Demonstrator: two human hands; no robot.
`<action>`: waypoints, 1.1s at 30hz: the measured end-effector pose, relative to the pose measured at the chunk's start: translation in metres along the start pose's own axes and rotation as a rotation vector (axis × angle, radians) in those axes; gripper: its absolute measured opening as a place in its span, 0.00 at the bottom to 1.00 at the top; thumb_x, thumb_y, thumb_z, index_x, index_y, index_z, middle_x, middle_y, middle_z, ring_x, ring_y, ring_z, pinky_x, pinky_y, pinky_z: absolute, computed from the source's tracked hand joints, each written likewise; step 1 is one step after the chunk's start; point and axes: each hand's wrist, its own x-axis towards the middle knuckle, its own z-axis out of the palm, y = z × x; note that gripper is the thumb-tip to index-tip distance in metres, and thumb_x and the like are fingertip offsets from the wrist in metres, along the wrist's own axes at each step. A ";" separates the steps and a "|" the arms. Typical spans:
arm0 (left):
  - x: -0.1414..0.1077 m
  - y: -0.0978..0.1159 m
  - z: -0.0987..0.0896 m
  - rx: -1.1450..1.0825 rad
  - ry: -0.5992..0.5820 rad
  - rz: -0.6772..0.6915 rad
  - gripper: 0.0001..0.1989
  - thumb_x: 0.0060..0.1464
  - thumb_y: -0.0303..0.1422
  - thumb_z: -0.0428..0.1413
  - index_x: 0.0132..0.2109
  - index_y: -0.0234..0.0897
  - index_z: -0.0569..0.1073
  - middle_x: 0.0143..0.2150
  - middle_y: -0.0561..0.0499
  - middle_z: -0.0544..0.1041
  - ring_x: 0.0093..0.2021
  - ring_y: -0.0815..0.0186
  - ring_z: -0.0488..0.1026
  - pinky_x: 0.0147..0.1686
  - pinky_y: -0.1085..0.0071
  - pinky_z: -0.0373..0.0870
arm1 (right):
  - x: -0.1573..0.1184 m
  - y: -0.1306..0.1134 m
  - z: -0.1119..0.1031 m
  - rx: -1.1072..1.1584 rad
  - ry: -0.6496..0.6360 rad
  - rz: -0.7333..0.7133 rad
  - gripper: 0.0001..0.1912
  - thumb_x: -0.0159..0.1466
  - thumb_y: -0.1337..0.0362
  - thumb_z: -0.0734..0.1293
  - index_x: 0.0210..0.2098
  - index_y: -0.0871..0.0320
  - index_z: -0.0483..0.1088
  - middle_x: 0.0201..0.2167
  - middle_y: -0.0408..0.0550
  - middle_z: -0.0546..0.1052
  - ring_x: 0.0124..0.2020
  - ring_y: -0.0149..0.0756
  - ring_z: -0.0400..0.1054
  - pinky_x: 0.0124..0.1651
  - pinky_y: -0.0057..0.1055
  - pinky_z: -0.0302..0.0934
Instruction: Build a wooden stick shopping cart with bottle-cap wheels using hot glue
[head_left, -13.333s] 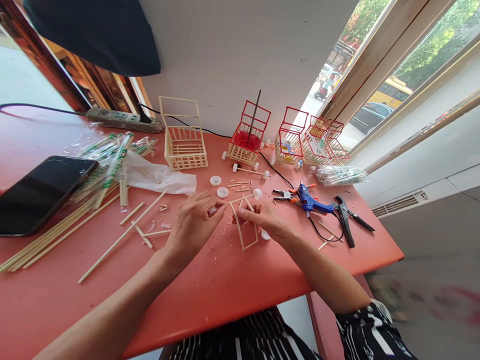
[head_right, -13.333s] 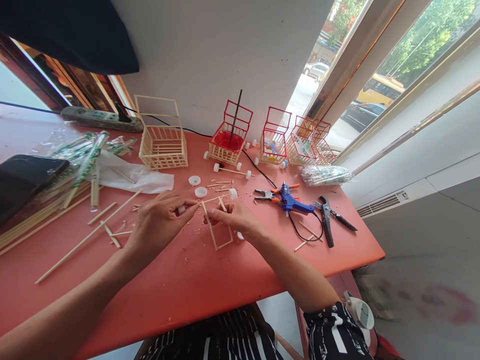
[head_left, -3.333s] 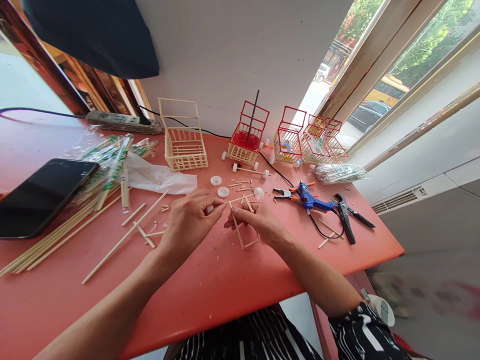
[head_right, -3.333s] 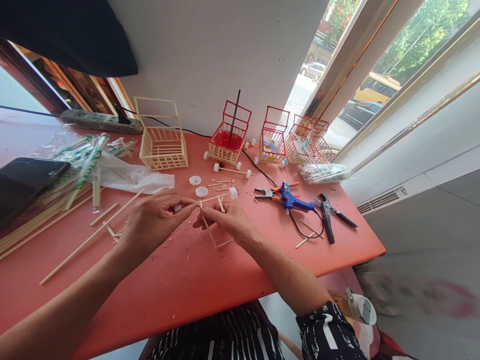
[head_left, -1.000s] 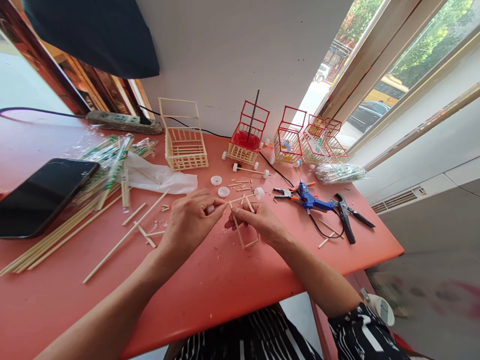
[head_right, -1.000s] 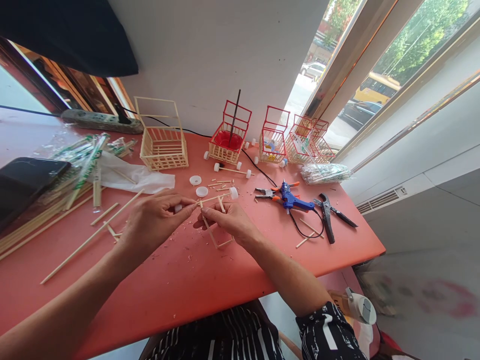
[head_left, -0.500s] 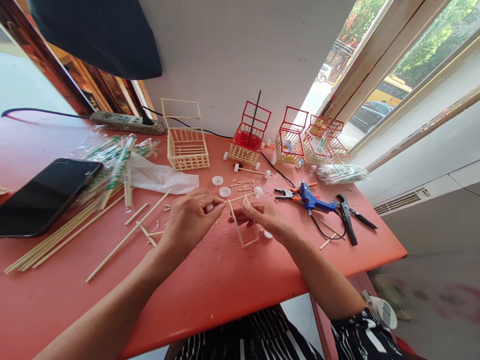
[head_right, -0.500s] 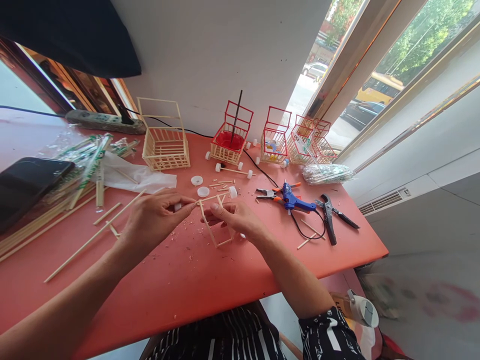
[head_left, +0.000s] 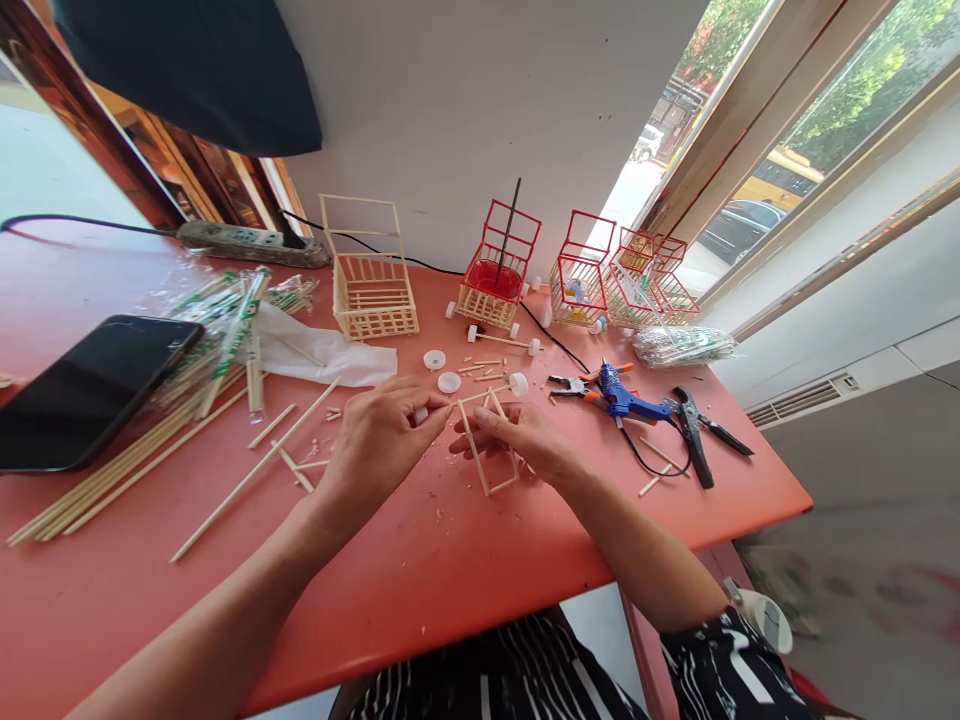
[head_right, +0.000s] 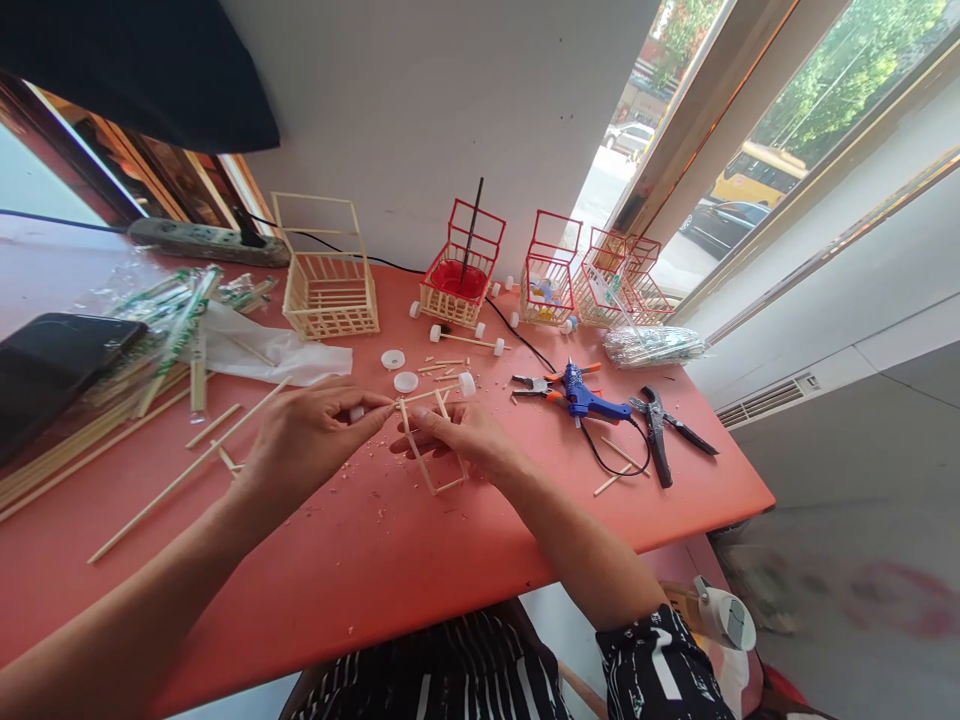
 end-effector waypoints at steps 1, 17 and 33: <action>0.000 0.000 0.000 -0.004 -0.005 -0.001 0.11 0.56 0.34 0.55 0.30 0.38 0.81 0.23 0.53 0.72 0.26 0.67 0.68 0.30 0.70 0.61 | 0.000 -0.001 0.001 -0.002 0.007 0.007 0.36 0.55 0.32 0.71 0.42 0.60 0.79 0.35 0.54 0.85 0.39 0.42 0.80 0.42 0.32 0.66; -0.001 0.003 0.001 -0.025 -0.019 -0.021 0.13 0.56 0.36 0.54 0.29 0.40 0.80 0.25 0.53 0.74 0.27 0.66 0.69 0.31 0.70 0.64 | 0.003 -0.001 0.007 0.110 0.021 -0.050 0.30 0.50 0.38 0.77 0.30 0.60 0.76 0.25 0.47 0.81 0.30 0.36 0.78 0.38 0.30 0.65; -0.002 0.002 0.001 -0.020 -0.014 -0.007 0.13 0.56 0.36 0.54 0.30 0.39 0.81 0.24 0.53 0.73 0.28 0.66 0.69 0.31 0.70 0.64 | 0.001 0.002 0.012 0.108 0.089 -0.072 0.29 0.51 0.38 0.77 0.29 0.59 0.74 0.25 0.48 0.82 0.29 0.37 0.78 0.40 0.32 0.68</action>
